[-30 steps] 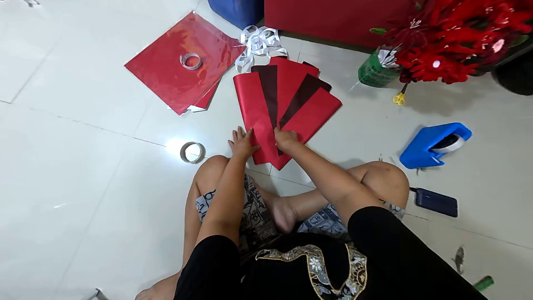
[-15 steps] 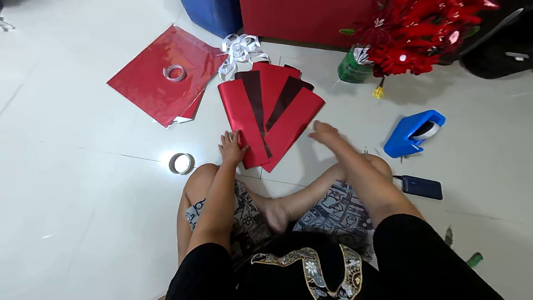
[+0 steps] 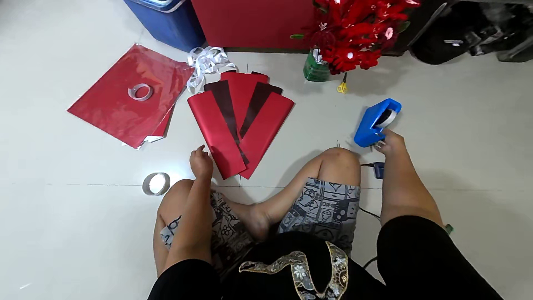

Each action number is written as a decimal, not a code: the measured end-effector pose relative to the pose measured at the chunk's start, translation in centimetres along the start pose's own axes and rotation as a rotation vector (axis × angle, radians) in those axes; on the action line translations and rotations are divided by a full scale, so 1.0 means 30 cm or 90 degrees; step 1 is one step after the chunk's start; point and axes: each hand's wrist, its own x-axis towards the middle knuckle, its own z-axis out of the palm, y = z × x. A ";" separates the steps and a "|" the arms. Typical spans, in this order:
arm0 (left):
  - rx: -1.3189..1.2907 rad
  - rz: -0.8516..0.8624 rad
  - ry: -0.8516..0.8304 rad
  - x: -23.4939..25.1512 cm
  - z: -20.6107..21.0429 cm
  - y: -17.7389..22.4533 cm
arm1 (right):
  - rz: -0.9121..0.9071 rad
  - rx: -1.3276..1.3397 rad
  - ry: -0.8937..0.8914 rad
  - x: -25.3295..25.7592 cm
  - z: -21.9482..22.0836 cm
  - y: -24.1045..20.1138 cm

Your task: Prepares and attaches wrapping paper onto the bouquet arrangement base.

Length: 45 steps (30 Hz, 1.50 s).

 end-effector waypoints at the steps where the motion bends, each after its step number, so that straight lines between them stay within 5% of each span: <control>1: -0.003 -0.012 -0.005 -0.007 -0.007 0.003 | 0.006 0.035 0.004 0.008 0.013 0.005; 14: 0.025 -0.036 -0.021 -0.019 -0.013 0.018 | -0.071 0.250 0.091 -0.078 0.067 -0.010; 25: -0.028 -0.015 0.010 -0.021 -0.016 -0.007 | -0.170 0.073 0.105 -0.102 0.107 0.160; 30: -0.005 -0.022 0.034 -0.039 -0.027 0.019 | -0.153 -0.220 0.128 -0.095 0.044 0.200; 35: -0.033 0.017 0.089 -0.056 -0.164 0.025 | -0.220 -0.086 0.116 -0.215 0.021 0.178; 41: 0.078 -0.020 -0.110 -0.245 -0.367 -0.246 | -0.340 0.082 -0.004 -0.377 0.042 0.058; 45: -0.085 -0.005 -0.041 -0.552 -0.388 -0.454 | -0.361 0.130 -0.100 -0.570 0.100 0.018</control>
